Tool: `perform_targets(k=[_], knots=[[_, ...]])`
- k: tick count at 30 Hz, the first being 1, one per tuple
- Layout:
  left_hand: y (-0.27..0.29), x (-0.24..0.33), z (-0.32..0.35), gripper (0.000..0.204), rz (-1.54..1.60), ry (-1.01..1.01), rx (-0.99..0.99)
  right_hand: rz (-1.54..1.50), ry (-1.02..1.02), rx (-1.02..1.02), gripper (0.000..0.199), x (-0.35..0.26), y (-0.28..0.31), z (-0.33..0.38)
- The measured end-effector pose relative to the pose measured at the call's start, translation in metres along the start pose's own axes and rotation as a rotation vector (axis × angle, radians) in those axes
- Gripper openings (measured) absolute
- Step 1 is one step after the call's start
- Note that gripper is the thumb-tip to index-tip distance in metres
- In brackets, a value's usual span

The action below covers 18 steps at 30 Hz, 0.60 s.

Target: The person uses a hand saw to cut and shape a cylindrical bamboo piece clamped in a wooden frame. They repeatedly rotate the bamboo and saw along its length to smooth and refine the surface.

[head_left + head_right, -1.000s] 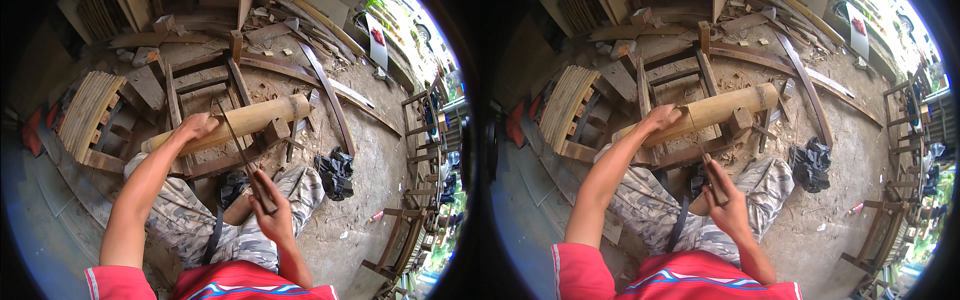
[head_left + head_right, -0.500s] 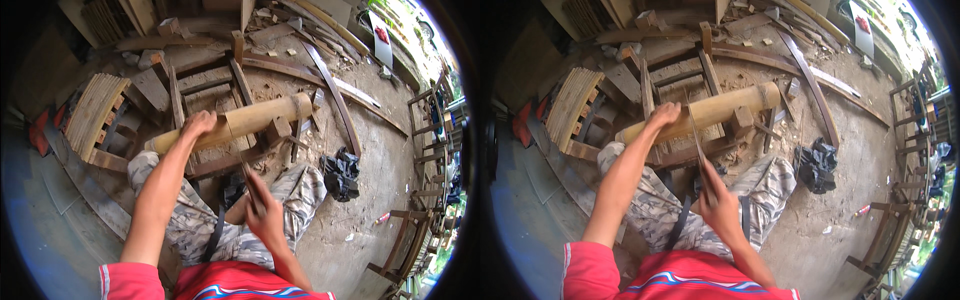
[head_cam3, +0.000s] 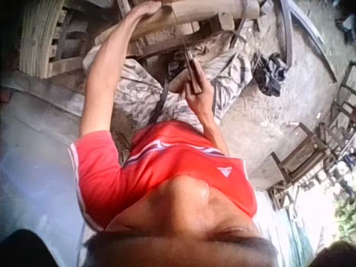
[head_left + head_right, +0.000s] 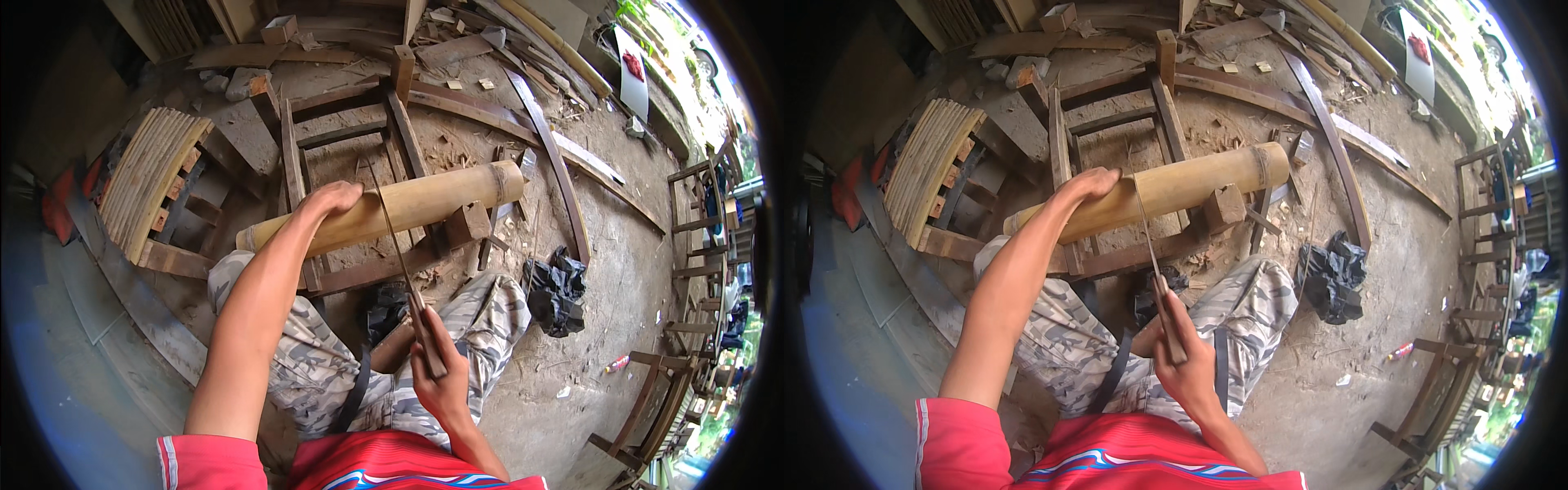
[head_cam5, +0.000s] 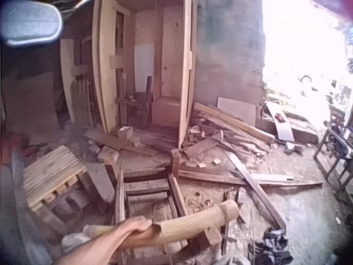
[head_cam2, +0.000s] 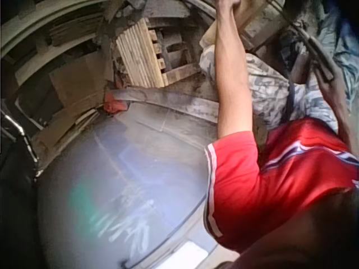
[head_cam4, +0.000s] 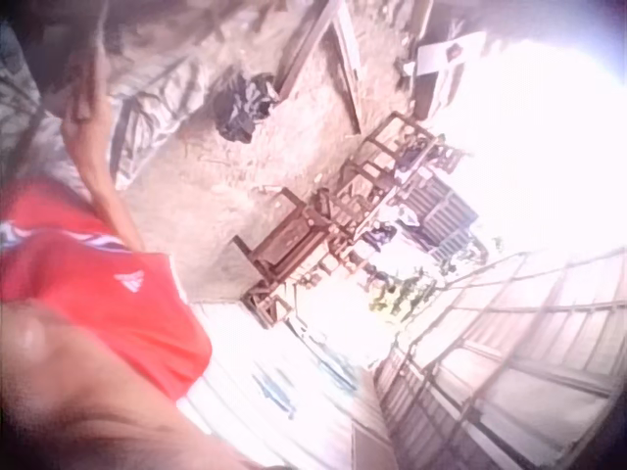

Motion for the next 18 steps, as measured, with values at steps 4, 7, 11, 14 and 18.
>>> perform_targets(k=[4, 7, 11, 14, 18], knots=[[0.0, 0.005, 0.007, 0.067, -0.002, 0.004, -0.05, 0.151, 0.113, 0.044, 0.067, -0.012, 0.014, 0.031], [0.002, 0.012, 0.008, 0.065, -0.033, -0.022, -0.059, 0.144, 0.165, 0.071, 0.067, -0.015, 0.01, 0.014], [0.006, 0.015, 0.005, 0.059, -0.066, -0.077, -0.044, -0.041, 0.062, 0.049, 0.059, -0.025, -0.035, -0.102], [-0.002, 0.006, 0.003, 0.058, -0.088, -0.078, 0.013, 0.005, 0.239, 0.084, 0.064, -0.01, -0.037, -0.099], [-0.005, 0.017, 0.005, 0.058, -0.093, -0.091, 0.002, 0.032, 0.214, 0.109, 0.068, -0.004, -0.03, -0.074]])
Point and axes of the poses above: each hand's wrist, its own z-axis away from the middle knuckle, its own y-axis out of the back of the hand, x = y × z, the point moved 7 cm from there along -z, towards the middle knuckle, and after that the axes turned 4 degrees about -y, right-handed, at the moved point
